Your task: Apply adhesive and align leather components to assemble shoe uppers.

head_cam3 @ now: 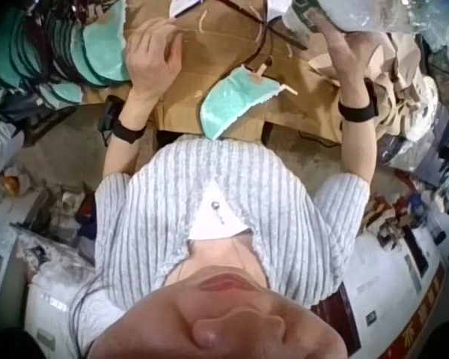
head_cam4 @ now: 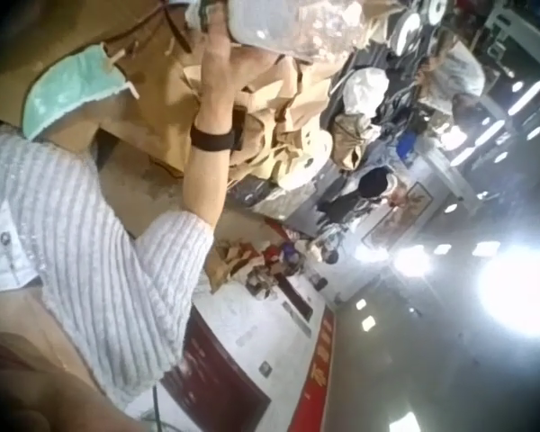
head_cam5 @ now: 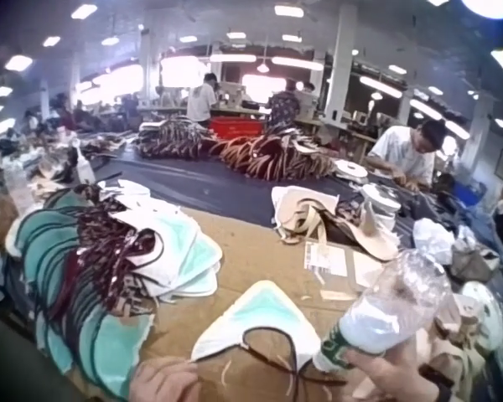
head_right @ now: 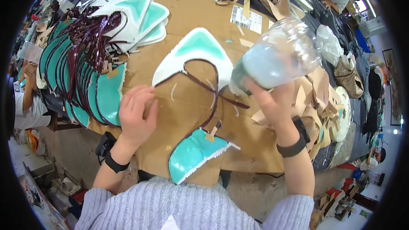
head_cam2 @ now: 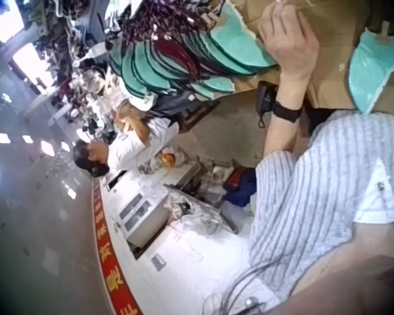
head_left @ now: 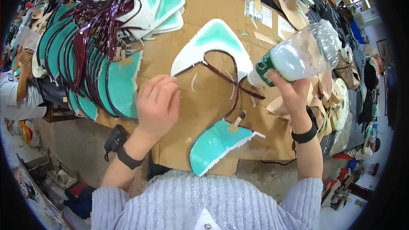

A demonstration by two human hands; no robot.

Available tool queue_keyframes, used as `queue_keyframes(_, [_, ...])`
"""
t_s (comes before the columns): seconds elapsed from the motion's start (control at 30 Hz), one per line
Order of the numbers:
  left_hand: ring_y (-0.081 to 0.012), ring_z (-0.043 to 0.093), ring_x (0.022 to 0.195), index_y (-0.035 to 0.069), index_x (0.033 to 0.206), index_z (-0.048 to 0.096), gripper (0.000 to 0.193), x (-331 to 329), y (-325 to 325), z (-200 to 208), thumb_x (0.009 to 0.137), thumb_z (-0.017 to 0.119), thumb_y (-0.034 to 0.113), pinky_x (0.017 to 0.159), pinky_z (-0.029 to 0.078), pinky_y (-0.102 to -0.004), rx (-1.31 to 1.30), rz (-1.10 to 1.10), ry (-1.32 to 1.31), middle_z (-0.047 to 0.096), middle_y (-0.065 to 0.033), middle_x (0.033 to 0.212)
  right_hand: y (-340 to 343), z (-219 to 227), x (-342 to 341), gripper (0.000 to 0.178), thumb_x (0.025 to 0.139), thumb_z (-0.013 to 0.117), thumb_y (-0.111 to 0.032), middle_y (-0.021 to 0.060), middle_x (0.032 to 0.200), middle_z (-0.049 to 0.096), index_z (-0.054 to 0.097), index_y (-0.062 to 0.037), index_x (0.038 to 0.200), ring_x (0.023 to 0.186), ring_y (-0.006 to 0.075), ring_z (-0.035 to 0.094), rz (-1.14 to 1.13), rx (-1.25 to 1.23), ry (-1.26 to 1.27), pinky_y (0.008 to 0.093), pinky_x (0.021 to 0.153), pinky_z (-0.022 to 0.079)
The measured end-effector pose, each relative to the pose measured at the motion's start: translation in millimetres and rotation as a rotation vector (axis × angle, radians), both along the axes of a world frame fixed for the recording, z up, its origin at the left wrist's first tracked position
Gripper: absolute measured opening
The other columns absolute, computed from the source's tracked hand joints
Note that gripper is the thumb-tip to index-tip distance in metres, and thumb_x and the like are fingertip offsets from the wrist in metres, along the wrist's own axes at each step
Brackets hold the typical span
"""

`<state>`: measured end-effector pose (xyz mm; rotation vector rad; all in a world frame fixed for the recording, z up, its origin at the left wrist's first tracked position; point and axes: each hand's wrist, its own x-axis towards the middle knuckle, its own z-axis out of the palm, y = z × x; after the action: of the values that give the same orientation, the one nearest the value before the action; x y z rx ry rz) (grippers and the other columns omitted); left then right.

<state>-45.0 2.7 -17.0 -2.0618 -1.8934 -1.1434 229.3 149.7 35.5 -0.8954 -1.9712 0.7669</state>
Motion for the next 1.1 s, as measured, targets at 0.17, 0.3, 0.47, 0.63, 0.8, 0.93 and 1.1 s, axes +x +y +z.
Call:
queue_keyframes(0.17, [-0.0266,0.051,0.12,0.011,0.106,0.063,0.029,22.3,-10.1,26.2,0.077,0.062,0.013,0.095,0.045,-0.0416,-0.105,-0.565,0.265,0.057,-0.0082,0.124,1.6,-1.9,-8.5,0.047,0.072,0.077,0.0,0.0088,0.104,0.064,0.055,0.0013,0.114,0.093,0.0166,0.062,-0.171,-0.225,0.359,0.0299,0.087,0.049])
queue_keyframes(0.3, [-0.0273,0.05,0.124,0.011,0.113,0.061,0.039,39.1,-12.4,29.5,0.074,0.062,0.01,0.096,0.046,-0.0424,-0.218,-0.888,0.262,0.053,-0.0053,0.132,-11.6,-6.3,-17.8,0.047,0.073,0.076,0.002,0.0088,0.106,0.064,0.054,0.0015,0.115,0.095,0.0163,0.062,-0.042,-0.164,0.314,0.0298,0.087,0.049])
queue_keyframes(0.47, [-0.0276,0.048,0.126,0.005,0.117,0.056,0.041,58.4,-39.2,23.6,0.077,0.063,0.007,0.093,0.048,-0.0392,-0.385,-0.746,-0.02,0.053,-0.0106,0.129,-26.6,-5.7,-19.4,0.053,0.071,0.077,0.003,0.009,0.107,0.064,0.052,0.0022,0.118,0.098,0.0165,0.062,-0.011,-0.163,0.288,0.0304,0.087,0.05])
queue_keyframes(0.63, [-0.0108,0.062,0.08,-0.004,0.11,0.056,0.023,68.6,-26.5,27.2,0.093,0.058,0.012,0.063,0.05,-0.0228,-1.011,-0.434,-1.066,0.066,-0.0109,0.093,-22.6,-5.0,-20.5,0.052,0.071,0.076,0.003,0.0095,0.107,0.064,0.052,0.0029,0.118,0.096,0.0167,0.062,-0.004,-0.253,0.259,0.0301,0.085,0.05])
queue_keyframes(0.8, [-0.0127,0.063,0.069,-0.001,0.099,0.061,0.013,74.3,-36.3,29.7,0.089,0.061,0.008,0.057,0.049,-0.0235,-1.212,-0.389,-1.142,0.066,-0.0095,0.084,-20.2,-4.6,-21.7,0.047,0.072,0.076,0.001,0.0084,0.103,0.065,0.056,0.0028,0.113,0.091,0.0158,0.063,0.006,-0.226,0.301,0.0289,0.083,0.05])
queue_keyframes(0.93, [-0.0247,0.06,0.1,0.007,0.107,0.061,0.029,86.9,-30.7,25.9,0.078,0.062,0.008,0.082,0.05,-0.0348,-0.155,-0.411,0.003,0.058,-0.0113,0.116,-22.2,-5.8,-27.5,0.046,0.072,0.076,0.001,0.0081,0.103,0.065,0.056,0.0027,0.112,0.091,0.0154,0.062,0.045,-0.127,0.275,0.0286,0.084,0.049])
queue_keyframes(1.1, [-0.0282,0.056,0.116,0.01,0.104,0.062,0.027,89.7,-22.5,9.8,0.077,0.059,0.012,0.096,0.048,-0.0388,-0.253,-0.644,0.125,0.06,-0.009,0.121,-19.7,-13.3,-18.4,0.046,0.072,0.077,0.0,0.0078,0.103,0.064,0.056,0.0029,0.113,0.09,0.0154,0.062,0.033,-0.032,0.122,0.0286,0.084,0.049])
